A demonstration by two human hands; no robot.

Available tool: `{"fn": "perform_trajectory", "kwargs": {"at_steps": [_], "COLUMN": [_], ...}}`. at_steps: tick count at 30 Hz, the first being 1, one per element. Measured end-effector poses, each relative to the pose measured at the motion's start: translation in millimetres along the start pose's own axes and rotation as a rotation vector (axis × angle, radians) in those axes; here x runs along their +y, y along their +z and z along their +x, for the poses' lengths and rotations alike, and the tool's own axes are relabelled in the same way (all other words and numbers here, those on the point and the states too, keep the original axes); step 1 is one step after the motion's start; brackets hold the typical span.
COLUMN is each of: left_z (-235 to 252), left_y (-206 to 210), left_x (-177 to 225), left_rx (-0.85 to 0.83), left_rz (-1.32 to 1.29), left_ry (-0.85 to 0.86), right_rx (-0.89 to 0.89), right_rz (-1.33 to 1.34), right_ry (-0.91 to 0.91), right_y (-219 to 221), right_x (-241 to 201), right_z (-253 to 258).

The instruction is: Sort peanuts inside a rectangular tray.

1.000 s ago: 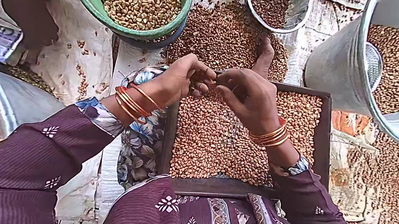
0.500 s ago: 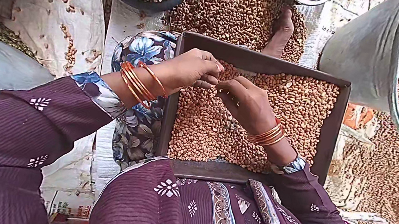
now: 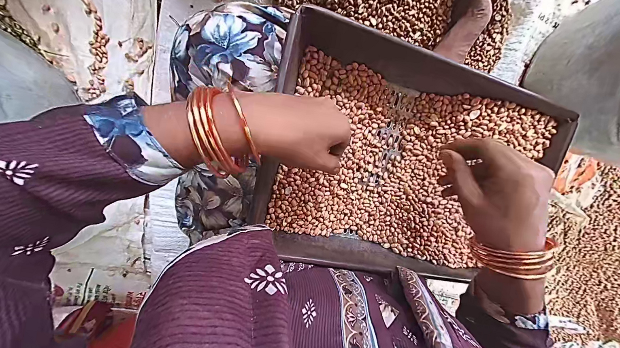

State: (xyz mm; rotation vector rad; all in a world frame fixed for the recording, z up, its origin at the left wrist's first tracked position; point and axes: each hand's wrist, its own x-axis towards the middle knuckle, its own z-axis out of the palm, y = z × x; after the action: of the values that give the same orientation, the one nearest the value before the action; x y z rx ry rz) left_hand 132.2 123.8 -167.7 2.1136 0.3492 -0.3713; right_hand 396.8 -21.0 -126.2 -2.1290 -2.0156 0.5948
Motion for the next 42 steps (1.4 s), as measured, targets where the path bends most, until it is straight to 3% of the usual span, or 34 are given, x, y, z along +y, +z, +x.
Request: {"fn": "perform_trajectory", "kwargs": {"at_steps": [3,6,10,12,15,20,27,36,42], "left_z": [-2,0,3,4,5,5,6,4,2], "left_y": [20,45,78,83,85,83,83,81,81], "left_x": [4,10,9,8,9,6,11,16,16], "left_rx": [-0.041,-0.018,0.075,0.100,0.115,0.108,0.076,0.047,0.040], "left_rz": [0.122,0.114,0.259,0.314,0.363,0.367,0.426,0.489,0.454], "left_ry": [0.144,0.250,0.336,0.341,0.336,0.306,0.269,0.280,0.261], "right_rx": [-0.154,-0.357,-0.239,-0.165,-0.085,-0.118,-0.184,-0.169,-0.170], "right_rz": [-0.144,-0.224,0.165,0.283,0.120,0.040,-0.027,-0.031,-0.079], "right_ry": [0.257,0.354,-0.043,-0.101,-0.082,-0.075,-0.137,-0.390,-0.455], "right_y": [-8,30,59,48,24,8,29,81,83], "right_x": [2,-13,-31,-35,-20,1,-2,-17,-20], "right_z": [-9,-10,-6,0,1,-12,-10,-3,-3]}}
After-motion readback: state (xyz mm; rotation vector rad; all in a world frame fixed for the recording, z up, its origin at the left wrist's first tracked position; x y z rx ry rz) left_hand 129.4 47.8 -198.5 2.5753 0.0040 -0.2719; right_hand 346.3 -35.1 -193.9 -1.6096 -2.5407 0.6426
